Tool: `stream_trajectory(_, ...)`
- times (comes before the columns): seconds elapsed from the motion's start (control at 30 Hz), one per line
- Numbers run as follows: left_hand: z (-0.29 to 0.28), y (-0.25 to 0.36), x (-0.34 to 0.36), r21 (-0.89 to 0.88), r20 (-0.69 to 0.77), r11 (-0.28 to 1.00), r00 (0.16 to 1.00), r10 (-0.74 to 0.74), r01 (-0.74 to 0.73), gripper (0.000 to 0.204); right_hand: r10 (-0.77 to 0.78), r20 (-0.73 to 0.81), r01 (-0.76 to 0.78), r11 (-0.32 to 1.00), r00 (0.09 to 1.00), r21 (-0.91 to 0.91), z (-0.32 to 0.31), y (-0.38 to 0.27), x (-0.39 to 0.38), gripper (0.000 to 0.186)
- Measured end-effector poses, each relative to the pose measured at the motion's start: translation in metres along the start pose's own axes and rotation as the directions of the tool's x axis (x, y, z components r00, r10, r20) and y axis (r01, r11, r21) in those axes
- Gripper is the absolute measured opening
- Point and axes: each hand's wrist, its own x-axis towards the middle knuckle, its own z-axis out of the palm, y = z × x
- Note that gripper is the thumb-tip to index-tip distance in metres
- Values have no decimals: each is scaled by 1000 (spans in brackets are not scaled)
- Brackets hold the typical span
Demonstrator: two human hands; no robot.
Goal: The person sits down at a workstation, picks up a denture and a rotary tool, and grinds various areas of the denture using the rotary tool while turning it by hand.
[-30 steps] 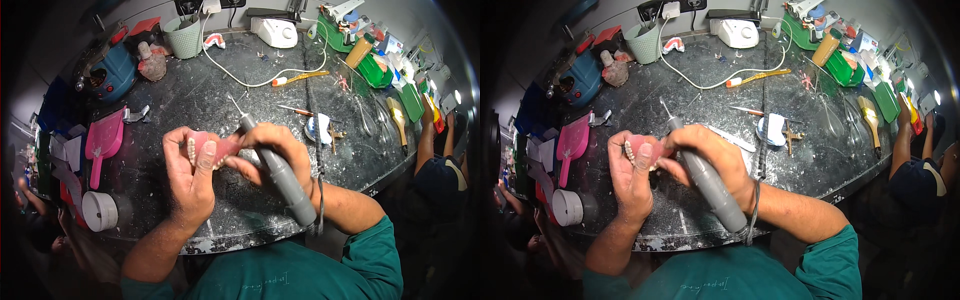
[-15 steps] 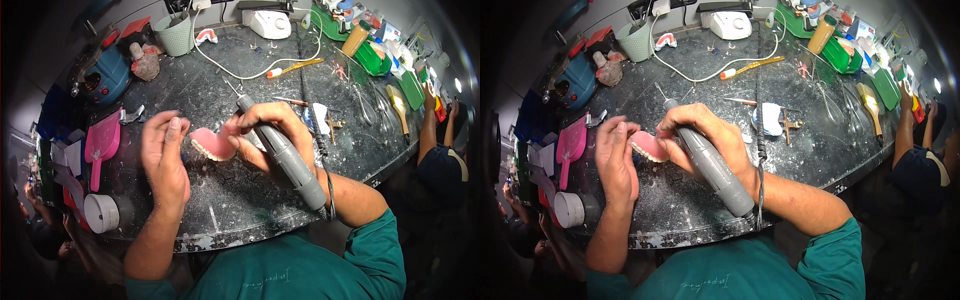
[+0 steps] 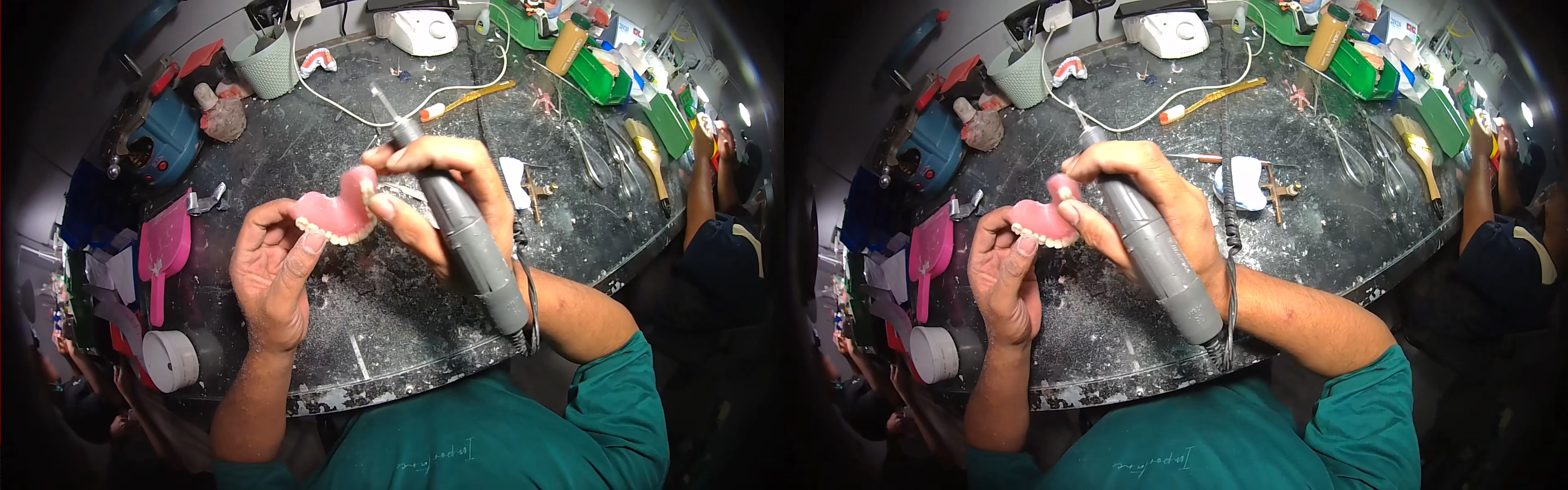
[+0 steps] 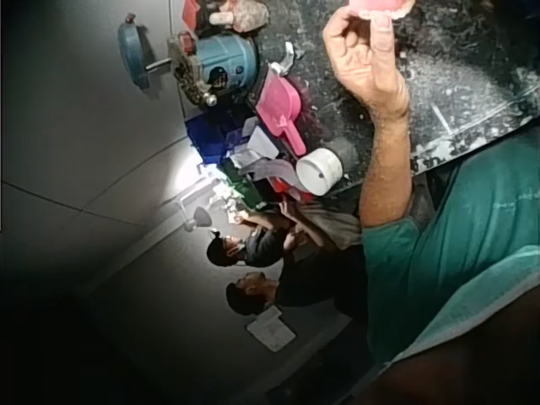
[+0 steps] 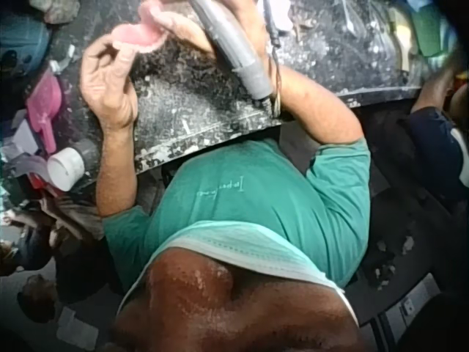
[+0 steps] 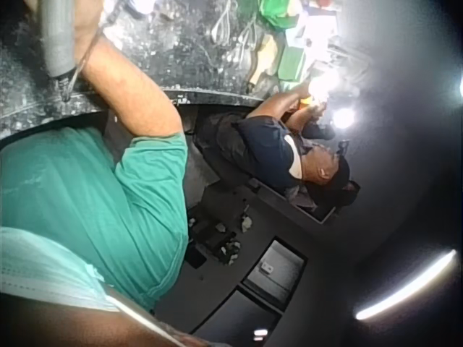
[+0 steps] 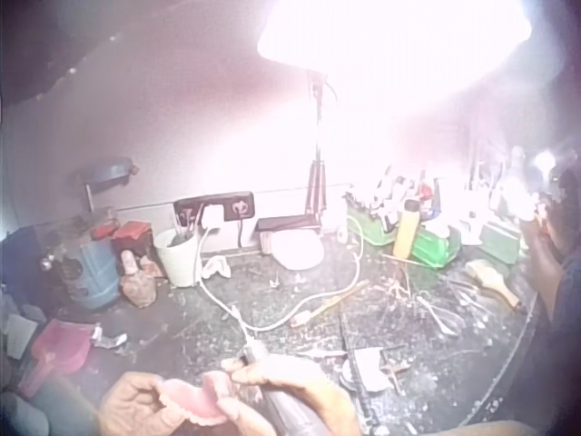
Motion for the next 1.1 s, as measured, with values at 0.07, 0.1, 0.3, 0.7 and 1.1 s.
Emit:
stream_trajectory(0.07, -2, 0, 0, -37, -9, 999, 1000, 23, -23, 35, -123, -67, 118, 990, 990, -75, -3, -1, 4, 41)
stream_trajectory(0.1, -1, 2, 0, -40, -36, 997, 998, 60, -62, 33, -223, 13, 223, 962, 975, -156, -12, -8, 10, 42)
stream_trajectory(0.3, 4, 6, 0, -46, -57, 990, 990, 133, -136, 28, -282, 316, 359, 907, 906, -220, -11, -19, 5, 33)
stream_trajectory(0.7, 10, 10, -3, -43, -101, 993, 989, 108, -112, 26, -268, 308, 306, 948, 913, -81, -3, -3, -2, 44)
stream_trajectory(1.1, 7, 5, -6, -30, -83, 986, 983, 163, -166, 26, -270, 359, 312, 948, 894, -66, -2, -7, -2, 44)
